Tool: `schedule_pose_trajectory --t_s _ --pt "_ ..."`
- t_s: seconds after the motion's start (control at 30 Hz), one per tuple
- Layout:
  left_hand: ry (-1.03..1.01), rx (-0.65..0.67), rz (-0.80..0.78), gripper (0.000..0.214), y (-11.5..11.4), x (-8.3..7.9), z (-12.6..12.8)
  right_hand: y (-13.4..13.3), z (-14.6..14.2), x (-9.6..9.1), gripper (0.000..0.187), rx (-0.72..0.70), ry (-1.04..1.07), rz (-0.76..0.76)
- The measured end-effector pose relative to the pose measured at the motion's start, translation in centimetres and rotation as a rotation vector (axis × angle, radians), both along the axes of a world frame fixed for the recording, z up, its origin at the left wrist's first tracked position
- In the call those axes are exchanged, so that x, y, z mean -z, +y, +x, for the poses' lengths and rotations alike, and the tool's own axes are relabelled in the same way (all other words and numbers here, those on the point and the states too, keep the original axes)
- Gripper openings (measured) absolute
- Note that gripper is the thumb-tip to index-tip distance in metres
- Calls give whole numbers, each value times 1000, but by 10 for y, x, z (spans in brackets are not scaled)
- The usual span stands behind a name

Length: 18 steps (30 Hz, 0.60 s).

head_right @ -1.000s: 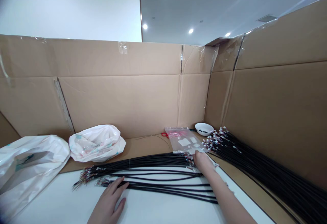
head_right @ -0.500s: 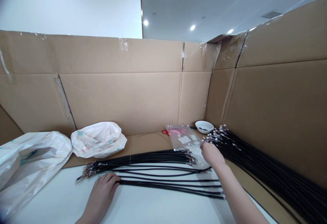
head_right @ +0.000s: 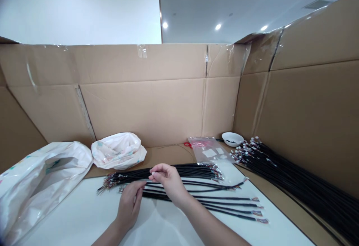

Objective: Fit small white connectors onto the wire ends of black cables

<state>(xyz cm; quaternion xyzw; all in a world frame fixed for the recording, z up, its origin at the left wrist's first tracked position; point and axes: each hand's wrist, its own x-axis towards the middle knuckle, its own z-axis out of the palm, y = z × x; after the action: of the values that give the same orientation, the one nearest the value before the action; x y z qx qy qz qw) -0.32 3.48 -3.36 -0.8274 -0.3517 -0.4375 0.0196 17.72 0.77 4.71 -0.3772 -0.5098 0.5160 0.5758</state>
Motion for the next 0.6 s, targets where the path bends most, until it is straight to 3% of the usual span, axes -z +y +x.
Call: schedule_pose_trajectory --t_s 0.3,0.6 --pt "-127 66 -4 33 -6 -1 3 6 -2 39 41 -188 294 -220" --pt "-156 171 -122 27 -20 -8 10 -2 -8 60 52 -200 227 -246"
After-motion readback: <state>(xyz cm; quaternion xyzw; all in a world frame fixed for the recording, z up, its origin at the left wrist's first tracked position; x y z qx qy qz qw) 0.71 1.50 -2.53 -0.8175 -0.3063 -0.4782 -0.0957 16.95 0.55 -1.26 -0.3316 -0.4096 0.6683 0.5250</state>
